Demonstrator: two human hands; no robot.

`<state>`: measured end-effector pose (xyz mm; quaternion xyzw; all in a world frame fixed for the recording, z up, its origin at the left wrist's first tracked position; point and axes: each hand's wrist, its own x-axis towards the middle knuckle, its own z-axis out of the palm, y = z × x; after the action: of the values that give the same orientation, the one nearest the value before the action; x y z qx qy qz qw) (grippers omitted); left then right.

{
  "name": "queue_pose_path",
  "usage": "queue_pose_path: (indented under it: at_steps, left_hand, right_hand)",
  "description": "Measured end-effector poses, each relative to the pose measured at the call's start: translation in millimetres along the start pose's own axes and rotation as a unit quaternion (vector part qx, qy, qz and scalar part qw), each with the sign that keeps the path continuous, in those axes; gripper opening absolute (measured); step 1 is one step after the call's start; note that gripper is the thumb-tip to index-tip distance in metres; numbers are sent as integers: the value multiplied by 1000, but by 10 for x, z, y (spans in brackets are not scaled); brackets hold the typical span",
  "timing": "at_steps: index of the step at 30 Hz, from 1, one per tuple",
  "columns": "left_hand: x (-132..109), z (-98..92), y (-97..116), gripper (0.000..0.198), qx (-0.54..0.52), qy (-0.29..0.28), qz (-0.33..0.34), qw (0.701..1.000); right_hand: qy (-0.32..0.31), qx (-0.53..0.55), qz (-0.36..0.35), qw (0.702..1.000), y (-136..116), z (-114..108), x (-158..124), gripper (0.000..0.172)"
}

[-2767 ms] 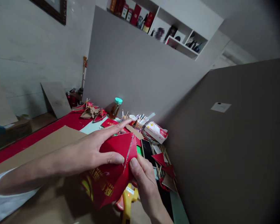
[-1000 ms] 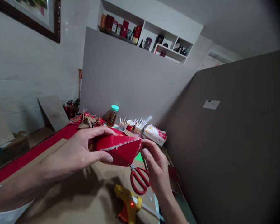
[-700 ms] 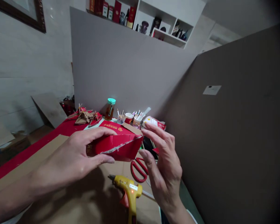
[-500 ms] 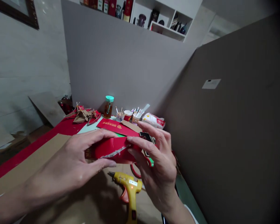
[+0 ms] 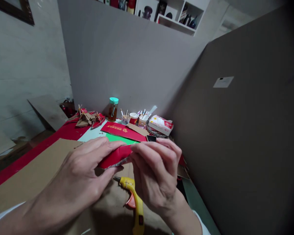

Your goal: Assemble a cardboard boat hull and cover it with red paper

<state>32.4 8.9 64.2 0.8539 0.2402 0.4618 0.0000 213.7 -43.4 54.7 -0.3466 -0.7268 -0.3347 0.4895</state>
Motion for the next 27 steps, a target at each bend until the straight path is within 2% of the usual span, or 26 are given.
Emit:
queue_pose_path:
  at_steps: [4, 9, 11, 13, 15, 17, 19, 23, 27]
  left_hand:
    - [-45, 39, -33, 16, 28, -7, 8, 1000]
    - [-59, 61, -58, 27, 1, 3, 11, 1000]
    - [-62, 58, -64, 23, -17, 0, 10, 1000]
    - [-62, 58, -84, 19, -19, -6, 9, 1000]
    - [-54, 68, -123, 22, -4, -16, 10, 1000]
    - [-36, 90, -179, 29, 6, -22, 0, 1000]
    - [-18, 113, -233, 30, -1, -10, -27, 1000]
    - [-9, 135, -272, 33, -20, 29, -68, 997]
    - [-25, 139, -215, 31, -16, 39, -77, 996]
  right_hand:
    - [7, -7, -46, 999, 21, 60, -41, 18]
    - [19, 33, -18, 999, 73, 81, -58, 18]
    - [13, 56, 4, 998, 67, 93, -69, 19]
    - [0, 79, -3, 997, 22, 113, -76, 21]
    - [-13, 99, -31, 994, -53, 126, -71, 20]
    - [6, 121, -54, 991, -131, 110, -51, 22]
    - [39, 130, -40, 990, -175, 55, -22, 22]
    - [-74, 82, 48, 993, -137, -59, 17, 19]
    - [-140, 9, 72, 987, -93, -23, -1, 25]
